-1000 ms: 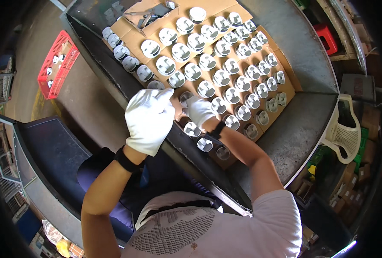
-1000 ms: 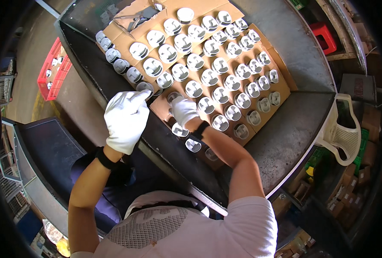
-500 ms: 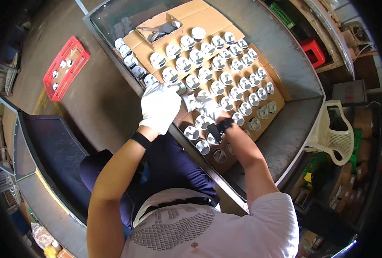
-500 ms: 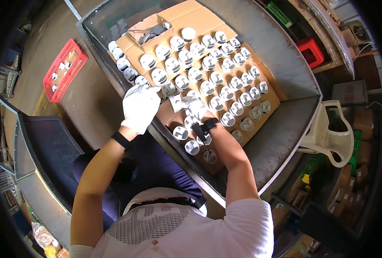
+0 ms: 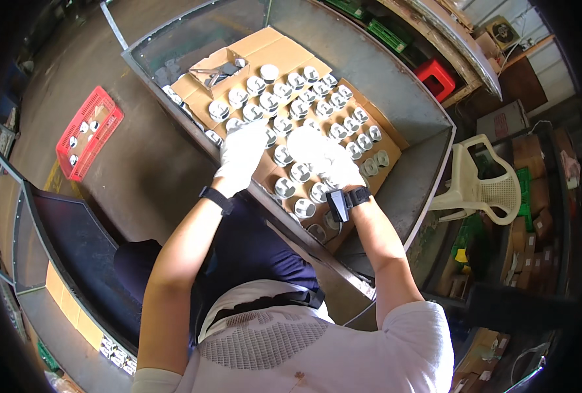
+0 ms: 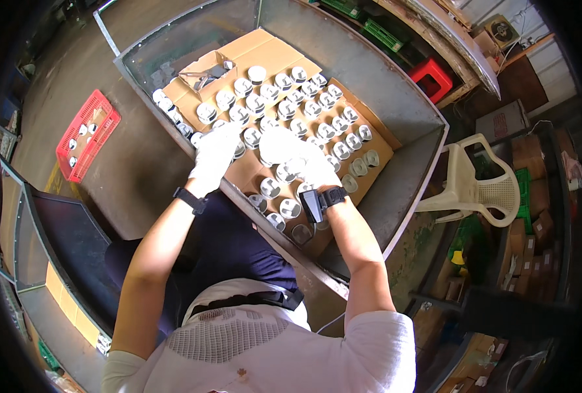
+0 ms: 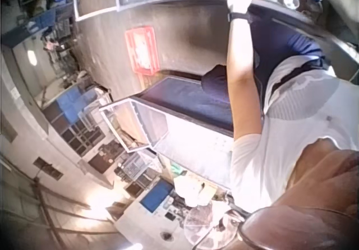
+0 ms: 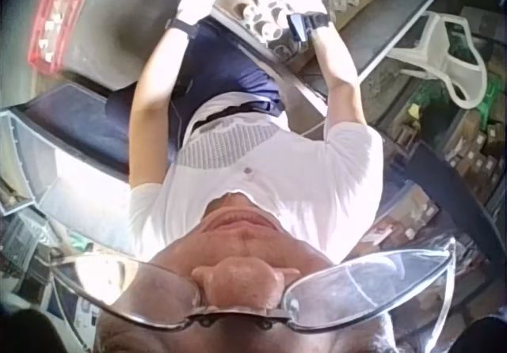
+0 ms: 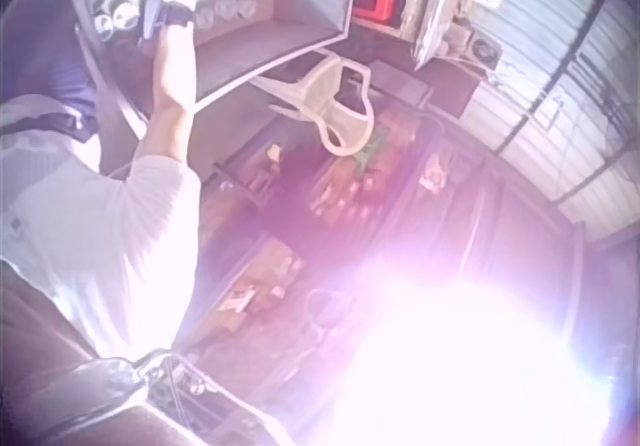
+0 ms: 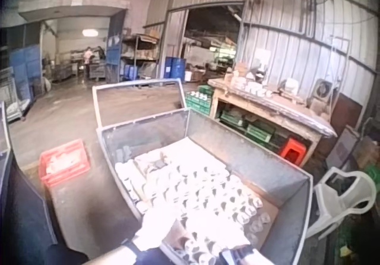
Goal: The recorder picks up individual metal pistons from a bin, inspects them briefly, and arranges them in rows.
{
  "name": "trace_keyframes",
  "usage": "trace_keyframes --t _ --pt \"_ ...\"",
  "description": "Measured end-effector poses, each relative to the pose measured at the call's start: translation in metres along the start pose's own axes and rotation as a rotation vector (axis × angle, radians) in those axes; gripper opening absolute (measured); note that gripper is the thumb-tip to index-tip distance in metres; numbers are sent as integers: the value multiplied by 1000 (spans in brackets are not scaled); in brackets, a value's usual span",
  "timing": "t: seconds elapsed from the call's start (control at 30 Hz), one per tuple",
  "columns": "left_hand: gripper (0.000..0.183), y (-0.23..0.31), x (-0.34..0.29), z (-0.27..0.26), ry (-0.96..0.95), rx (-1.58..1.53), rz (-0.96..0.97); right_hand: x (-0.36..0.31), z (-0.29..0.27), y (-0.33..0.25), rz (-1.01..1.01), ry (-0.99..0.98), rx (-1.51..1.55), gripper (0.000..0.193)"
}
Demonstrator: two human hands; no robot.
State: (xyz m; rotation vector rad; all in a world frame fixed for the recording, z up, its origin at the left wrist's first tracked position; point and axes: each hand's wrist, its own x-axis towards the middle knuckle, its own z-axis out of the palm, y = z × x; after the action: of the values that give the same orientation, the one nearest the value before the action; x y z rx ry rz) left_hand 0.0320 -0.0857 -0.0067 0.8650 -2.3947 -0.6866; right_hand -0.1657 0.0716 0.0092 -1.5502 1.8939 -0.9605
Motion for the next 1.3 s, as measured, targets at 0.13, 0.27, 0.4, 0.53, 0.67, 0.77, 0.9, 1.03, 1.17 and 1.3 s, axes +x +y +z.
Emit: trace_keyframes --t 0.13,0.27,0.4,0.53,0.67,0.77,0.9,1.03,1.17,1.3 --pt "39 17 -7 31 -62 -623 42 -11 -6 -19 126 -70 132 38" --pt "54 43 -16 46 -375 -1313 -198 -20 10 40 40 111 276 31" --pt "56 43 -22 36 -397 -1214 -104 -29 6 25 28 -12 57 30" --pt "56 40 -11 42 -298 -715 363 -28 8 25 46 67 287 40" --pt "48 50 -6 21 -392 -199 480 -26 12 47 -132 129 -88 28" --pt "58 29 -17 41 -469 -984 -129 -28 15 36 -120 100 78 28" --pt "79 30 -21 42 -310 -1026 -203 -34 11 -5 -40 50 241 27" --pt "84 40 -23 34 -298 -815 -91 -36 7 -8 136 -6 330 29" --pt "78 32 -20 42 -370 -1118 -208 -35 10 5 45 59 255 29" --pt "74 26 -22 47 -431 -1240 -212 -37 9 1 -25 104 272 29"
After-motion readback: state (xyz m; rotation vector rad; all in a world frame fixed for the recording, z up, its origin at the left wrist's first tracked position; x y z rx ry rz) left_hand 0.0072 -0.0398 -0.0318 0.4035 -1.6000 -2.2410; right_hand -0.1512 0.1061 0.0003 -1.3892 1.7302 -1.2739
